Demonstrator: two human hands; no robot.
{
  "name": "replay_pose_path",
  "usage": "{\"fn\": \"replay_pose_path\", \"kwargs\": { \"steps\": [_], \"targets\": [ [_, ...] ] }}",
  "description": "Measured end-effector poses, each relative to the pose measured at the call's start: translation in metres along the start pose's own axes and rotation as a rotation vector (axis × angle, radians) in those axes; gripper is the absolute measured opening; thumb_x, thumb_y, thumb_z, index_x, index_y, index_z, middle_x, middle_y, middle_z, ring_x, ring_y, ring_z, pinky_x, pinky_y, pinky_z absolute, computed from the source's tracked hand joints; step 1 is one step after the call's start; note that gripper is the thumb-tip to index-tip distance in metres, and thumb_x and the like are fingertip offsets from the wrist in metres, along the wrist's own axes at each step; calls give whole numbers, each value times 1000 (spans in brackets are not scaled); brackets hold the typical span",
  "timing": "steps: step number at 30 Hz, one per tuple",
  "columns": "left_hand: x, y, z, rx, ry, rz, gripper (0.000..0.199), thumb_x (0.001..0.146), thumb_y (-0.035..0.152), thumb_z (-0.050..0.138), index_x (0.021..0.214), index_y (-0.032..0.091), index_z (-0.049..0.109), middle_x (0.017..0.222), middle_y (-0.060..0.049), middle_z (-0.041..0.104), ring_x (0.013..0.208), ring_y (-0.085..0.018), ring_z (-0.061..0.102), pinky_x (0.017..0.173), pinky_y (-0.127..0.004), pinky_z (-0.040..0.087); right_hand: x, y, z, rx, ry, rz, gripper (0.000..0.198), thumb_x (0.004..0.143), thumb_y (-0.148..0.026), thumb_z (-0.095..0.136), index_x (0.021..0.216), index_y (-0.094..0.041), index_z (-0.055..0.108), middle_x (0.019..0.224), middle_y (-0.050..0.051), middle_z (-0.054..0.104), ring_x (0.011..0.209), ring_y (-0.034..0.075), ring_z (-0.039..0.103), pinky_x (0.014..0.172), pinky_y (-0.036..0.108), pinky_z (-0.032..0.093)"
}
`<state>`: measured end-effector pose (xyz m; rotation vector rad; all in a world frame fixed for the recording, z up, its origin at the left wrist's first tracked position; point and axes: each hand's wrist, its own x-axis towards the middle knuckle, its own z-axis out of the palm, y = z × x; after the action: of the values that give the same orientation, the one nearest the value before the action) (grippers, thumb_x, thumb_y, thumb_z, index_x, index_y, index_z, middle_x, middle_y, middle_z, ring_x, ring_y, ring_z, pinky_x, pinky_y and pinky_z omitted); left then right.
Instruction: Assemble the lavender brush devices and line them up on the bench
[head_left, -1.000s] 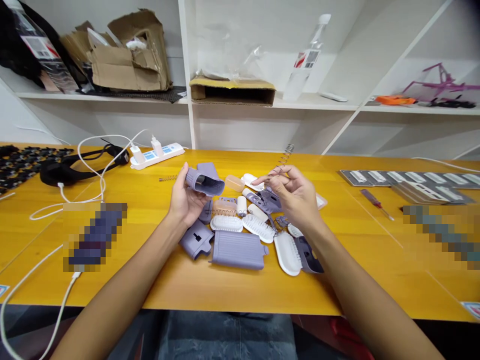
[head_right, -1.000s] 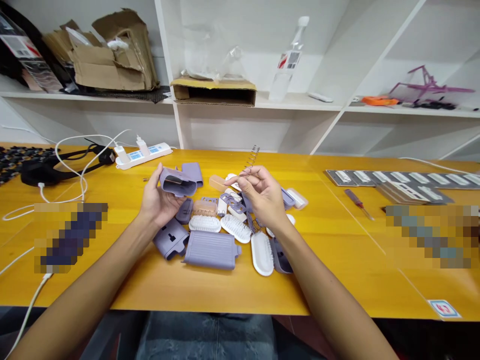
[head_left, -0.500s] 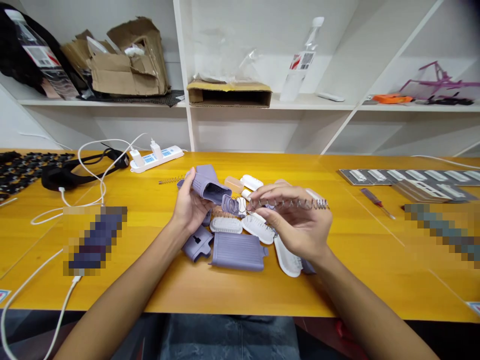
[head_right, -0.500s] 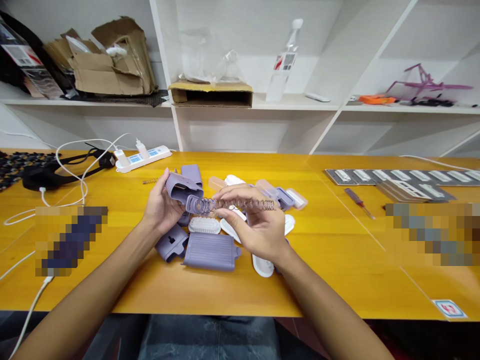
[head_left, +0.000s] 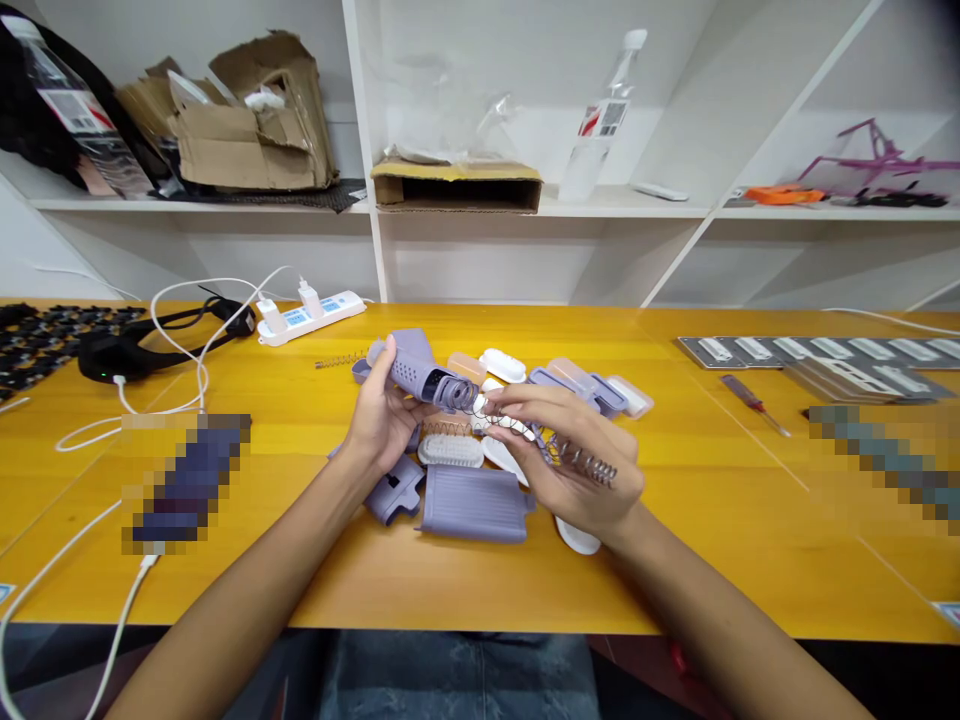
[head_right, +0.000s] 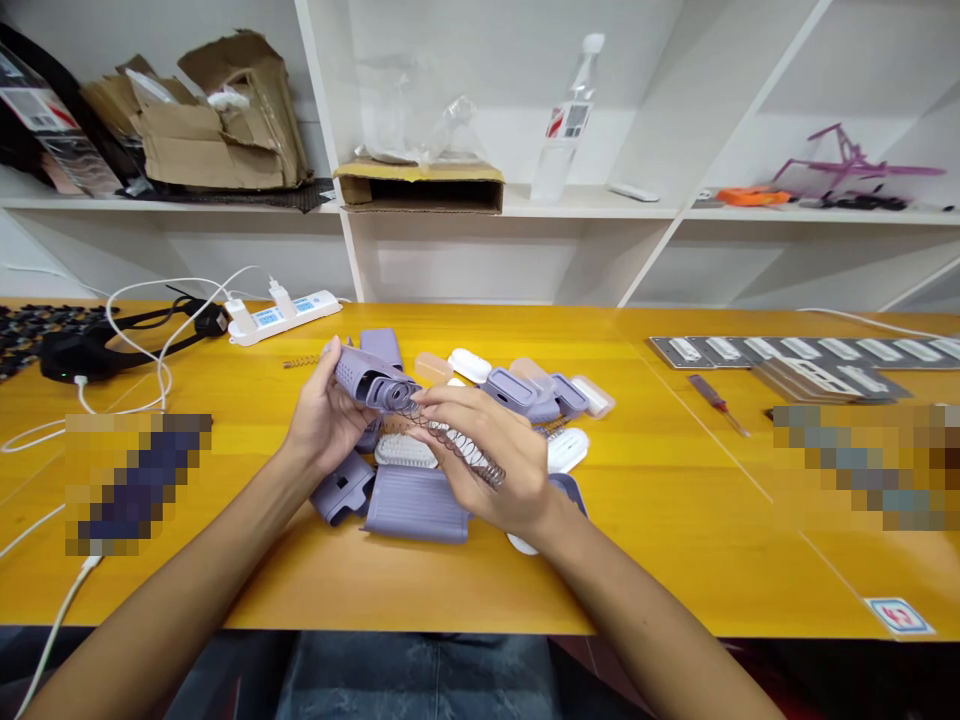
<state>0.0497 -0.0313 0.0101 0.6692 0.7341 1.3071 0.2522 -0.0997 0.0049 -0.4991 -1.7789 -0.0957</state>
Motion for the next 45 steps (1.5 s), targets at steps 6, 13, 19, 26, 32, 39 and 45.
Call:
{"fn": "replay_pose_path", "kwargs": {
  "steps": [6, 13, 19, 26, 32, 39, 45],
  "targets": [
    [0, -1, 0, -15, 10, 13, 34, 97, 52, 77, 104, 19, 70, 95, -6, 77, 74, -19, 73, 68, -30, 62, -4, -1, 4, -59, -75, -17, 50, 91, 1, 79, 137, -18, 69, 124, 17, 82, 116, 28, 80, 95, 48, 71],
    [-5, -2, 5, -20, -23, 30, 35, 94, 52, 80, 101, 19, 70, 88, -4, 76, 71, -18, 72, 65, -29, 60, -4, 0, 10, -2, -60, 122, 43, 92, 0, 77, 129, -21, 72, 124, 15, 82, 116, 29, 81, 98, 50, 70],
    [-7, -2, 6, -30, -9, 22, 37, 91, 52, 83, 104, 19, 72, 91, -3, 77, 72, -17, 72, 66, -29, 60, -5, -4, 9, 76, -88, 240, 39, 95, -3, 73, 130, -20, 72, 129, 16, 81, 120, 30, 79, 104, 54, 67],
    [-4, -1, 5, -33, 17, 25, 41, 87, 55, 87, 98, 20, 69, 86, -1, 74, 67, -17, 69, 62, -31, 61, -4, 2, 10, -83, -58, 249, 28, 97, -8, 76, 120, -23, 72, 109, 10, 78, 101, 26, 76, 85, 46, 66],
    [-7, -1, 7, 26, -41, 16, 46, 88, 59, 85, 101, 18, 70, 90, -5, 75, 73, -18, 70, 69, -32, 63, -6, 5, 9, -106, -96, 371, 15, 100, -21, 75, 105, -24, 61, 87, 1, 63, 71, 16, 59, 61, 34, 50],
    [-11, -7, 12, 26, -50, -14, 46, 84, 56, 89, 103, 19, 68, 91, -4, 77, 74, -19, 72, 72, -35, 64, -9, 7, 9, -78, -140, 466, 32, 99, -37, 79, 100, -26, 49, 81, -4, 55, 63, 13, 52, 59, 31, 43],
    [-15, -12, 14, -7, -53, -50, 50, 81, 51, 93, 109, 21, 64, 87, -2, 76, 75, -19, 75, 76, -35, 62, -11, 4, 12, -226, -189, 494, 41, 99, -57, 73, 102, -27, 45, 78, -3, 55, 62, 16, 51, 59, 33, 42]
  ]
}}
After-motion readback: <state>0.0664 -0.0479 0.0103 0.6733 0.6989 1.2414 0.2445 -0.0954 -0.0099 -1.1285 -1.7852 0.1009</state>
